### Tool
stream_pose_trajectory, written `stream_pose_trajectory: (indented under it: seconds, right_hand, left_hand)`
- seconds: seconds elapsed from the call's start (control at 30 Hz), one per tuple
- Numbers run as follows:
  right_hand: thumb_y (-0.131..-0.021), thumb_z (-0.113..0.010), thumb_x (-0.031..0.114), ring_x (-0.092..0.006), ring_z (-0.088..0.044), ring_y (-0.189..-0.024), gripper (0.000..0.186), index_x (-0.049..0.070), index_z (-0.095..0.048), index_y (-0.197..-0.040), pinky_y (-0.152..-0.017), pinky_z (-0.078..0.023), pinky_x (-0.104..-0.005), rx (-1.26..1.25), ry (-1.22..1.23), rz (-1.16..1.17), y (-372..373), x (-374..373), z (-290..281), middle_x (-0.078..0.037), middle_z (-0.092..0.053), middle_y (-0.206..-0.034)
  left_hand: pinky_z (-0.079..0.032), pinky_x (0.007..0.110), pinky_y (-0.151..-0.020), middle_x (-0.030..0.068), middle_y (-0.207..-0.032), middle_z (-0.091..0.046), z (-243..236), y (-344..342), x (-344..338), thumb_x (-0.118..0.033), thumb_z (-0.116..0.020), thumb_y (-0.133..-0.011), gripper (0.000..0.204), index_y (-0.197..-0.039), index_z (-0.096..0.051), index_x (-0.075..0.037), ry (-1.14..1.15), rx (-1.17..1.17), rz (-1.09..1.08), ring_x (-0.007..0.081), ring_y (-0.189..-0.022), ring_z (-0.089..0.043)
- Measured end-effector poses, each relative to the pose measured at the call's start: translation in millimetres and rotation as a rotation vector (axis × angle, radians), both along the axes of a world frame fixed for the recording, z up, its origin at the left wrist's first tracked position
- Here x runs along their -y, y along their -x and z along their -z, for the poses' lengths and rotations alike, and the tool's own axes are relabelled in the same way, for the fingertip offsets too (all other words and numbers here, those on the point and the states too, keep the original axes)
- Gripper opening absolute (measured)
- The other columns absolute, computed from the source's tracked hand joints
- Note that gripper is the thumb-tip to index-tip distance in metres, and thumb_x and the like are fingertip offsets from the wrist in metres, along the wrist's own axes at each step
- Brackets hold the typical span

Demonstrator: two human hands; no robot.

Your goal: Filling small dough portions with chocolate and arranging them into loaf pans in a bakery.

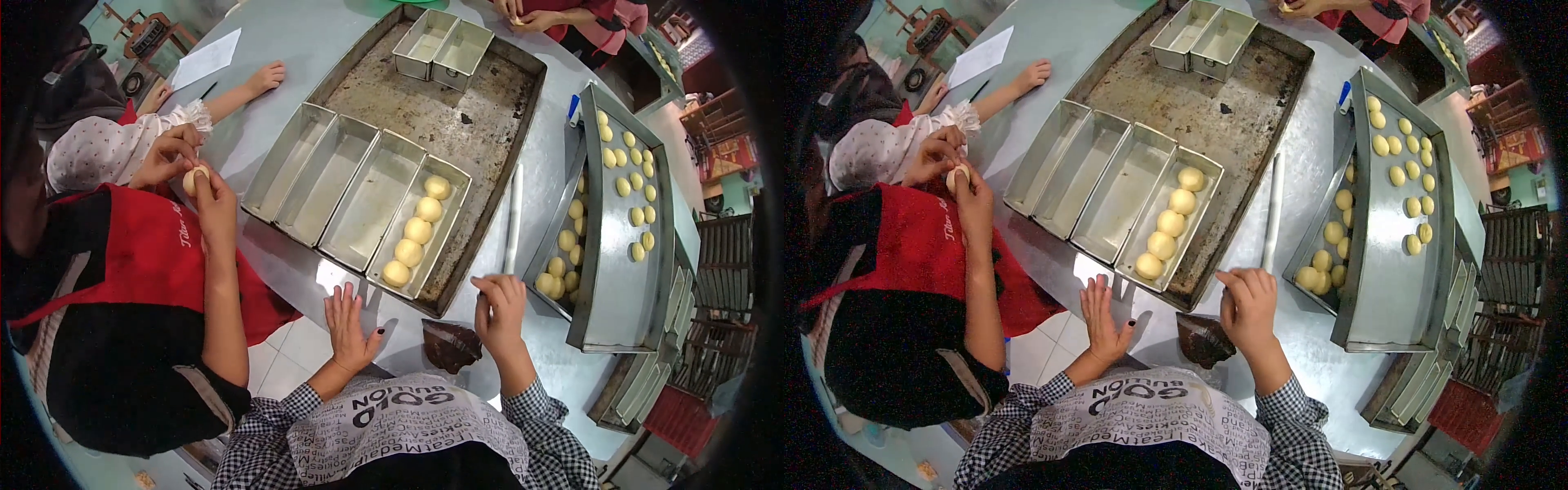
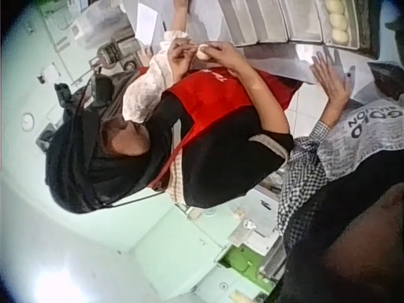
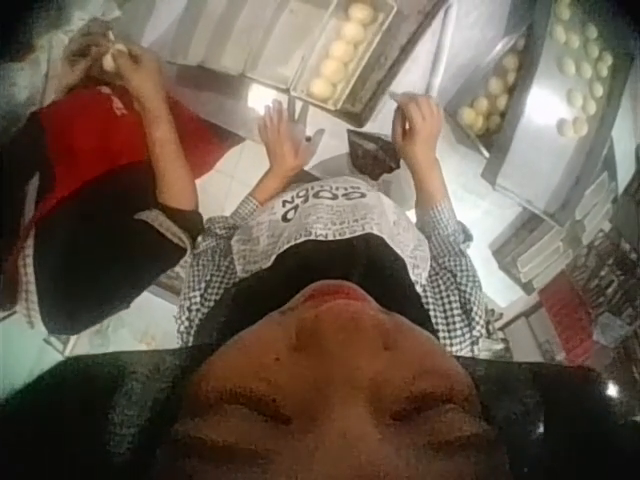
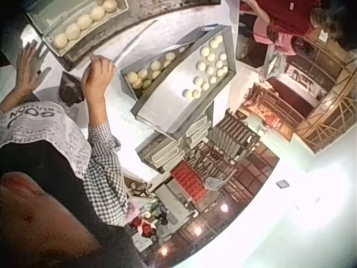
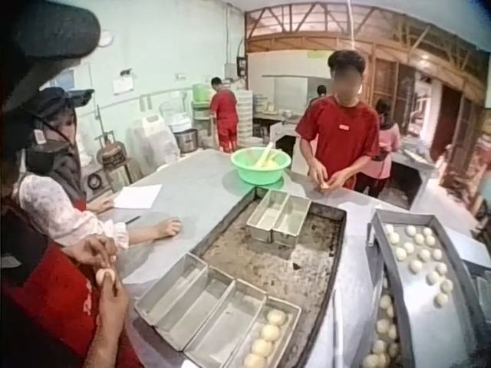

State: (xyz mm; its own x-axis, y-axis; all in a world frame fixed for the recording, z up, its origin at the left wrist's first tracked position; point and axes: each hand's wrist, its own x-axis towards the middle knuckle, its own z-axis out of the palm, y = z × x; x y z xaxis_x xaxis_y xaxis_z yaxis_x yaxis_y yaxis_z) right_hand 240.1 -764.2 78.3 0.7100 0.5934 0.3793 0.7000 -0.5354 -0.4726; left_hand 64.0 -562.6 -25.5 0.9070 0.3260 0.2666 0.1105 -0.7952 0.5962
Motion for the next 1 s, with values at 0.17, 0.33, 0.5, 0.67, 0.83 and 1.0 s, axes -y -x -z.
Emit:
stream_pose_trajectory:
  seconds: [0.17,0.33,0.5,0.67,0.83,1.0]
  right_hand:
    - [-0.063,-0.056,-0.006,-0.0256,-0.053,-0.087,0.036,0.010,-0.060,-0.094,-0.074,-0.039,-0.0370,0.001,0.042,-0.005,-12,-31,-2,-0.006,-0.057,-0.093]
    - [-0.065,-0.057,-0.002,-0.0250,-0.053,-0.089,0.033,0.009,-0.063,-0.096,-0.077,-0.039,-0.0367,0.006,0.110,-0.023,-14,-47,-3,-0.006,-0.057,-0.097]
    - [-0.066,-0.056,-0.001,-0.0252,-0.052,-0.091,0.032,0.008,-0.062,-0.096,-0.078,-0.038,-0.0367,-0.005,0.100,-0.031,-11,-50,-8,-0.007,-0.057,-0.098]
    - [-0.065,-0.055,0.000,-0.0258,-0.051,-0.094,0.035,0.006,-0.062,-0.099,-0.078,-0.038,-0.0377,-0.011,0.071,-0.056,-2,-51,-13,-0.008,-0.057,-0.100]
    - [-0.067,-0.055,0.001,-0.0251,-0.051,-0.096,0.033,0.007,-0.062,-0.099,-0.080,-0.038,-0.0378,-0.009,0.090,-0.044,7,-47,-15,-0.007,-0.057,-0.101]
    - [-0.070,-0.056,0.002,-0.0245,-0.051,-0.098,0.031,0.008,-0.064,-0.099,-0.081,-0.038,-0.0370,-0.009,0.133,-0.039,14,-49,-17,-0.006,-0.058,-0.102]
  left_hand:
    - [-0.007,0.059,-0.105,0.0246,-0.144,-0.022,5,1,-4,-0.044,-0.051,-0.084,0.071,-0.137,-0.026,-0.003,-0.002,0.012,0.066,0.0456,-0.133,-0.017]
    - [-0.007,0.061,-0.105,0.0229,-0.144,-0.025,9,3,-8,-0.044,-0.052,-0.084,0.067,-0.133,-0.032,-0.003,-0.007,-0.008,0.124,0.0441,-0.133,-0.019]
    - [-0.008,0.060,-0.105,0.0217,-0.143,-0.027,2,2,-7,-0.043,-0.052,-0.084,0.062,-0.128,-0.038,-0.002,0.007,-0.026,0.165,0.0431,-0.133,-0.020]
    - [-0.008,0.059,-0.106,0.0219,-0.141,-0.031,1,4,-7,-0.041,-0.052,-0.084,0.059,-0.125,-0.042,0.000,-0.001,-0.027,0.177,0.0426,-0.132,-0.022]
    - [-0.008,0.059,-0.105,0.0219,-0.140,-0.032,-7,3,-6,-0.036,-0.056,-0.081,0.058,-0.125,-0.044,0.000,-0.003,0.004,0.193,0.0425,-0.132,-0.023]
    - [-0.009,0.060,-0.105,0.0211,-0.141,-0.032,-10,4,-8,-0.031,-0.061,-0.074,0.061,-0.124,-0.045,0.000,0.002,-0.077,0.205,0.0423,-0.132,-0.023]
